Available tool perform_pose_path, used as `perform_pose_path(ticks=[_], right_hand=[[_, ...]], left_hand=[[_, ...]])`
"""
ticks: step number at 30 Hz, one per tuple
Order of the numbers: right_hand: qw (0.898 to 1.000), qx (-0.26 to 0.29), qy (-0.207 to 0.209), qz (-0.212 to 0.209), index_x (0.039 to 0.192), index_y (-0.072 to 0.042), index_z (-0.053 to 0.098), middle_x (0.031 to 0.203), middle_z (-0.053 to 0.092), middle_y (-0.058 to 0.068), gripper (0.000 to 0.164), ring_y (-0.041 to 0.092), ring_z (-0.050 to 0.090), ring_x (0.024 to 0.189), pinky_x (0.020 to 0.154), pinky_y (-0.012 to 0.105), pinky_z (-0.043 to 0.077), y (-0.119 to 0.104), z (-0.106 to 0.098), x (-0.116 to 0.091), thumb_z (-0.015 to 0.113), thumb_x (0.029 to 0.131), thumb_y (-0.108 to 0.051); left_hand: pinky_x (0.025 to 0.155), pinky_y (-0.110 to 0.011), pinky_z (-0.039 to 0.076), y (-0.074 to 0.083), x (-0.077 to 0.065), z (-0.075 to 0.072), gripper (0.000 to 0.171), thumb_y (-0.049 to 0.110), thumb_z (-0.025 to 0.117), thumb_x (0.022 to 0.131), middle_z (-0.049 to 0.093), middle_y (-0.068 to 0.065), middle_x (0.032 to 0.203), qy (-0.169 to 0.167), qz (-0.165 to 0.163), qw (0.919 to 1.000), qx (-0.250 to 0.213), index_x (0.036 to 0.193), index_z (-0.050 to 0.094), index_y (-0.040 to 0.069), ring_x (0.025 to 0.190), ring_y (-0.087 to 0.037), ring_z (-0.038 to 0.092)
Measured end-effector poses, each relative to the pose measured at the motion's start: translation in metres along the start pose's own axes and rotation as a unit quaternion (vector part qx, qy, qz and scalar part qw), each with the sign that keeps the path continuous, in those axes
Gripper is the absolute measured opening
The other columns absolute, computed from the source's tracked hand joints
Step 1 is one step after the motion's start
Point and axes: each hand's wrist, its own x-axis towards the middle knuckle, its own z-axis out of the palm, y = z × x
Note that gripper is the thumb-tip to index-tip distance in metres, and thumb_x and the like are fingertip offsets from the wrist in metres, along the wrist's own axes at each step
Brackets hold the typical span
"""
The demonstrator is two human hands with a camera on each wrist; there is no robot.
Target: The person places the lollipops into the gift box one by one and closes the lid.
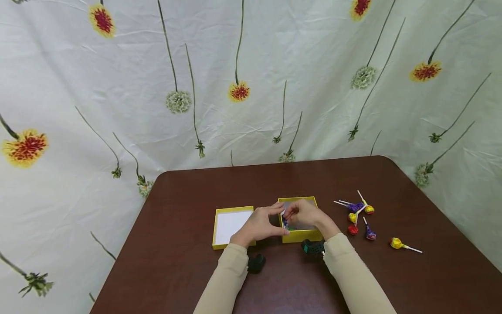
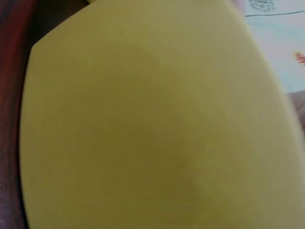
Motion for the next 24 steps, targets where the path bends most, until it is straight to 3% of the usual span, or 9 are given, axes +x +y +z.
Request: perform_pose_path(ticks=[8, 13, 18, 24], right_hand=[[0.999, -0.004, 0.027, -0.017, 0.104, 0.004, 0.072, 0.099, 0.072, 0.014, 0.014, 0.016, 0.065, 0.084, 0.084, 0.036, 0.060, -0.011, -0.016, -0.015, 0.068, 0.091, 0.000], [0.998, 0.004, 0.055, -0.018, 0.108, 0.005, 0.072, 0.103, 0.071, 0.017, 0.017, 0.019, 0.065, 0.087, 0.083, 0.035, 0.059, -0.014, -0.034, -0.030, 0.068, 0.092, -0.002], [0.996, -0.001, 0.092, -0.017, 0.108, 0.004, 0.072, 0.104, 0.070, 0.018, 0.016, 0.020, 0.065, 0.088, 0.083, 0.031, 0.060, -0.011, -0.055, -0.049, 0.067, 0.093, -0.002], [0.990, -0.018, 0.142, 0.013, 0.111, 0.001, 0.071, 0.109, 0.070, 0.016, 0.019, 0.022, 0.066, 0.092, 0.082, 0.037, 0.059, 0.003, -0.076, -0.076, 0.069, 0.094, -0.010]], left_hand=[[0.115, -0.048, 0.041, 0.000, 0.001, 0.001, 0.078, 0.043, 0.084, 0.079, 0.044, 0.005, 0.156, -0.004, -0.014, 0.9998, 0.010, 0.145, 0.054, 0.014, 0.147, -0.025, 0.040], [0.116, -0.048, 0.039, 0.000, 0.003, 0.000, 0.078, 0.044, 0.084, 0.078, 0.045, 0.006, 0.156, -0.004, -0.027, 0.9996, 0.012, 0.144, 0.056, 0.014, 0.148, -0.023, 0.039], [0.117, -0.049, 0.037, -0.001, 0.004, -0.001, 0.080, 0.042, 0.085, 0.077, 0.045, 0.006, 0.155, 0.000, -0.023, 0.9996, 0.014, 0.145, 0.055, 0.011, 0.148, -0.023, 0.038], [0.118, -0.050, 0.036, 0.000, 0.002, 0.001, 0.079, 0.041, 0.085, 0.078, 0.044, 0.007, 0.157, -0.007, -0.024, 0.9997, 0.004, 0.145, 0.054, 0.012, 0.149, -0.023, 0.036]])
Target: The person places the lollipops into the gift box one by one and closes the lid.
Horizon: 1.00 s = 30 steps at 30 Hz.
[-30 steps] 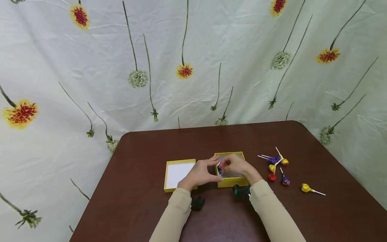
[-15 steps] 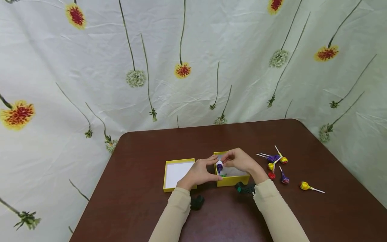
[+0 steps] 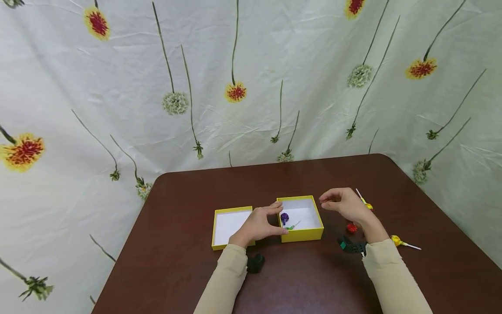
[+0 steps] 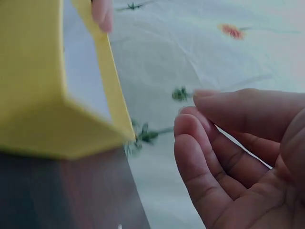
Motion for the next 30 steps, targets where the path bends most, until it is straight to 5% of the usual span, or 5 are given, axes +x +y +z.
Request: perform_pose_path(ticks=[10, 18, 26, 30], right_hand=[[0.994, 0.017, 0.089, 0.053, 0.120, 0.007, 0.066, 0.127, 0.062, 0.027, 0.030, 0.037, 0.059, 0.109, 0.074, 0.027, 0.054, 0.035, -0.028, -0.021, 0.066, 0.097, -0.013], [0.977, 0.009, 0.184, 0.103, 0.127, 0.005, 0.063, 0.105, 0.068, -0.003, 0.037, 0.003, 0.061, 0.083, 0.072, 0.026, 0.055, 0.065, -0.043, -0.027, 0.064, 0.099, -0.018], [0.964, -0.003, 0.221, 0.145, 0.130, 0.007, 0.060, 0.123, 0.066, 0.024, 0.039, -0.014, 0.050, 0.074, 0.078, 0.025, 0.051, 0.086, -0.047, -0.031, 0.064, 0.098, -0.014], [0.960, 0.008, 0.227, 0.167, 0.130, 0.009, 0.059, 0.127, 0.064, 0.028, 0.040, 0.012, 0.064, 0.092, 0.090, 0.040, 0.051, 0.095, -0.046, -0.029, 0.063, 0.097, -0.013]], left_hand=[[0.119, -0.049, 0.035, 0.001, -0.001, 0.000, 0.078, 0.040, 0.086, 0.078, 0.044, 0.008, 0.156, 0.001, 0.001, 1.0000, 0.001, 0.145, 0.055, 0.011, 0.149, -0.021, 0.036], [0.118, -0.049, 0.036, 0.002, -0.002, 0.001, 0.079, 0.039, 0.086, 0.078, 0.044, 0.007, 0.156, 0.002, 0.004, 1.0000, -0.004, 0.145, 0.055, 0.010, 0.149, -0.022, 0.037], [0.118, -0.050, 0.035, 0.001, -0.001, 0.000, 0.080, 0.039, 0.086, 0.078, 0.044, 0.007, 0.156, 0.003, 0.004, 1.0000, -0.007, 0.145, 0.054, 0.009, 0.149, -0.022, 0.037], [0.119, -0.050, 0.035, 0.001, -0.002, 0.000, 0.080, 0.039, 0.086, 0.078, 0.045, 0.006, 0.156, 0.003, 0.006, 1.0000, -0.006, 0.145, 0.054, 0.009, 0.149, -0.022, 0.037]])
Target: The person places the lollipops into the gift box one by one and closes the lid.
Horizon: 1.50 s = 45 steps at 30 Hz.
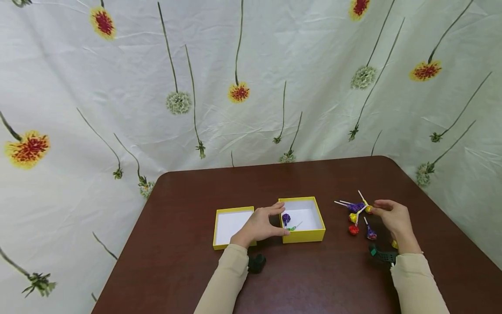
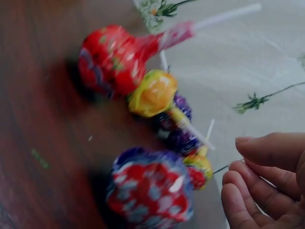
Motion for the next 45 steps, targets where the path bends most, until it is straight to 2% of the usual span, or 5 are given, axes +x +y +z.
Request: perform_pose_path(ticks=[3, 9, 17, 30, 45], right_hand=[[1.000, -0.001, 0.001, 0.015, 0.130, 0.009, 0.058, 0.132, 0.060, 0.030, 0.041, 0.033, 0.059, 0.109, 0.086, 0.040, 0.050, 0.005, 0.001, 0.003, 0.063, 0.098, -0.014], [1.000, -0.008, -0.001, 0.027, 0.132, 0.009, 0.057, 0.137, 0.055, 0.031, 0.043, 0.032, 0.058, 0.108, 0.075, 0.027, 0.048, 0.011, 0.003, 0.008, 0.064, 0.098, -0.017], [0.998, 0.018, -0.021, 0.053, 0.136, 0.011, 0.051, 0.142, 0.045, 0.034, 0.048, 0.047, 0.046, 0.126, 0.102, 0.059, 0.042, 0.015, 0.008, 0.008, 0.061, 0.099, -0.018], [0.999, -0.028, 0.008, 0.034, 0.122, 0.012, 0.062, 0.128, 0.056, 0.034, 0.041, 0.040, 0.055, 0.108, 0.075, 0.037, 0.045, 0.017, 0.011, 0.011, 0.066, 0.096, -0.019], [0.998, -0.053, -0.004, 0.030, 0.116, 0.014, 0.064, 0.127, 0.054, 0.036, 0.042, 0.044, 0.053, 0.109, 0.079, 0.047, 0.048, 0.015, 0.009, 0.011, 0.066, 0.096, -0.023]], left_hand=[[0.118, -0.050, 0.035, 0.000, 0.000, 0.001, 0.080, 0.039, 0.086, 0.078, 0.045, 0.006, 0.156, 0.000, 0.000, 1.0000, -0.003, 0.145, 0.054, 0.009, 0.149, -0.022, 0.037], [0.118, -0.050, 0.036, -0.001, 0.000, 0.001, 0.080, 0.038, 0.086, 0.078, 0.044, 0.006, 0.157, -0.001, -0.002, 1.0000, -0.009, 0.145, 0.054, 0.009, 0.149, -0.023, 0.036], [0.119, -0.053, 0.034, 0.000, 0.000, -0.001, 0.079, 0.039, 0.086, 0.078, 0.044, 0.007, 0.156, 0.000, 0.002, 1.0000, -0.004, 0.145, 0.054, 0.010, 0.149, -0.024, 0.037], [0.118, -0.052, 0.035, -0.002, 0.001, 0.001, 0.079, 0.039, 0.086, 0.078, 0.044, 0.006, 0.157, 0.002, 0.003, 1.0000, 0.005, 0.144, 0.055, 0.010, 0.148, -0.023, 0.038], [0.120, -0.054, 0.031, 0.002, -0.002, -0.001, 0.079, 0.039, 0.086, 0.078, 0.043, 0.007, 0.157, -0.001, -0.004, 1.0000, 0.000, 0.145, 0.054, 0.010, 0.149, -0.023, 0.036]])
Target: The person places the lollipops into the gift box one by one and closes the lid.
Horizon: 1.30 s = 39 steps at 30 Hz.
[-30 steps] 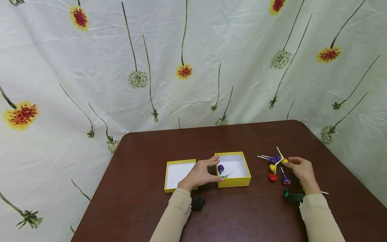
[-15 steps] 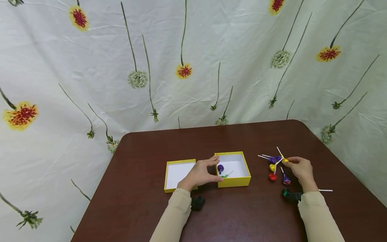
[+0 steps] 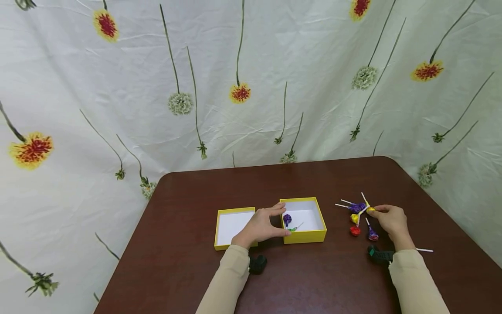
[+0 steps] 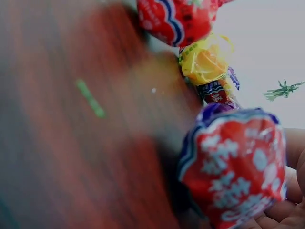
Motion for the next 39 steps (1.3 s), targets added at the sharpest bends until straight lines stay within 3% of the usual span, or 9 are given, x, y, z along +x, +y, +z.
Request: perform_pose_path(ticks=[5, 15, 28, 39], right_hand=[[1.000, -0.002, 0.004, -0.003, 0.114, 0.014, 0.065, 0.126, 0.055, 0.035, 0.042, 0.044, 0.054, 0.109, 0.079, 0.045, 0.048, -0.001, 0.000, -0.001, 0.067, 0.096, -0.024], [0.999, 0.002, 0.031, -0.024, 0.111, 0.013, 0.066, 0.118, 0.061, 0.033, 0.038, 0.034, 0.058, 0.095, 0.063, 0.027, 0.044, -0.004, -0.002, -0.006, 0.068, 0.093, -0.020], [0.998, 0.014, 0.050, -0.032, 0.120, 0.009, 0.066, 0.118, 0.065, 0.029, 0.042, 0.034, 0.063, 0.096, 0.062, 0.027, 0.046, -0.018, -0.010, -0.017, 0.065, 0.097, -0.026], [0.995, 0.014, 0.061, -0.074, 0.118, 0.003, 0.069, 0.112, 0.068, 0.023, 0.039, 0.013, 0.055, 0.077, 0.059, 0.026, 0.046, -0.043, -0.010, -0.027, 0.067, 0.095, -0.028]], left_hand=[[0.120, -0.054, 0.032, 0.000, 0.000, 0.001, 0.079, 0.038, 0.086, 0.078, 0.043, 0.008, 0.157, 0.001, -0.001, 1.0000, -0.001, 0.145, 0.054, 0.010, 0.149, -0.023, 0.036], [0.120, -0.053, 0.032, -0.001, 0.001, 0.001, 0.079, 0.040, 0.085, 0.078, 0.043, 0.008, 0.157, -0.001, -0.005, 1.0000, 0.001, 0.145, 0.054, 0.012, 0.149, -0.022, 0.036], [0.121, -0.055, 0.028, -0.001, 0.000, 0.000, 0.078, 0.040, 0.085, 0.079, 0.044, 0.010, 0.157, 0.000, -0.006, 0.9999, 0.014, 0.145, 0.055, 0.014, 0.149, -0.021, 0.036], [0.121, -0.053, 0.030, 0.000, 0.001, 0.001, 0.078, 0.039, 0.085, 0.079, 0.044, 0.008, 0.156, 0.001, -0.004, 1.0000, 0.009, 0.145, 0.055, 0.013, 0.149, -0.021, 0.036]])
